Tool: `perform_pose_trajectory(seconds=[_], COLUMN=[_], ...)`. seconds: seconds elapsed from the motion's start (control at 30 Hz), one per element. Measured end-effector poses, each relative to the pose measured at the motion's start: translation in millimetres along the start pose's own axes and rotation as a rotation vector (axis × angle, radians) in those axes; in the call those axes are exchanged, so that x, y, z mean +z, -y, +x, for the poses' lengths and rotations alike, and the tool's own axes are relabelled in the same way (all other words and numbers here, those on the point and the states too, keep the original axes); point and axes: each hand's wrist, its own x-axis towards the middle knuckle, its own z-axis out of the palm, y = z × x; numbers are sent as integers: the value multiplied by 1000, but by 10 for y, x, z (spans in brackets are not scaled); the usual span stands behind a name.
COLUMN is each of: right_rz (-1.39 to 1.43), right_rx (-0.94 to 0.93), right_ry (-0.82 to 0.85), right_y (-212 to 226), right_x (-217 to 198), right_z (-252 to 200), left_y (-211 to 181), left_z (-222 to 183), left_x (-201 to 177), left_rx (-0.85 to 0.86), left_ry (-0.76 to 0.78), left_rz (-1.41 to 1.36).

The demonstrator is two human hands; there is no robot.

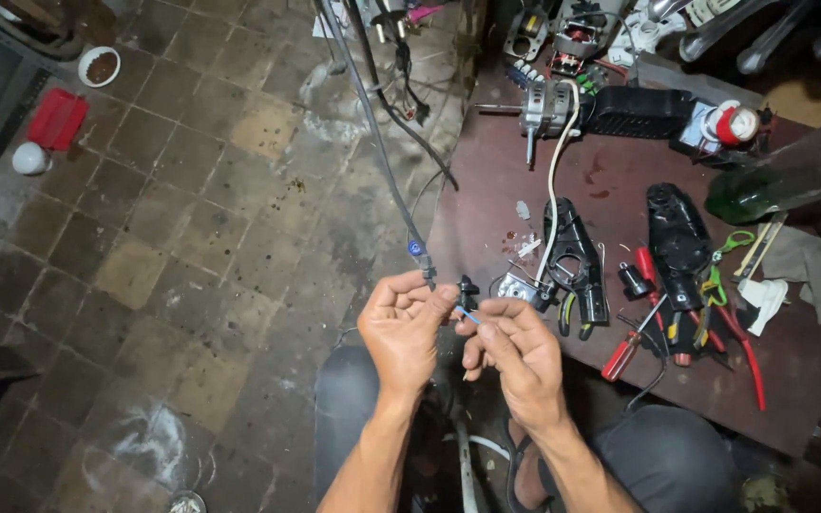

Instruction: Connecting electrical wires and components into the plastic housing of a hair clipper

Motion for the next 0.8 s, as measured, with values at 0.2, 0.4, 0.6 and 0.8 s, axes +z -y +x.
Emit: perform_pose_trajectory(seconds=[0.2, 0.4, 0.6, 0.8], right_rz=[144, 97, 110, 65], right_rx=[21, 32, 40, 24], right_ry=[-106, -165, -207, -233], right_y=[21, -7, -126, -108], right_x=[37, 102, 49, 12], right_z=[8, 21, 51, 81], left_y=[39, 41, 52, 110], left_z=[-53, -116, -134, -111], left_x=[2, 15, 17, 16], left_rx=[44, 128, 171, 47], left_ry=[-112, -114, -51, 17], left_rz=[69, 116, 139, 23])
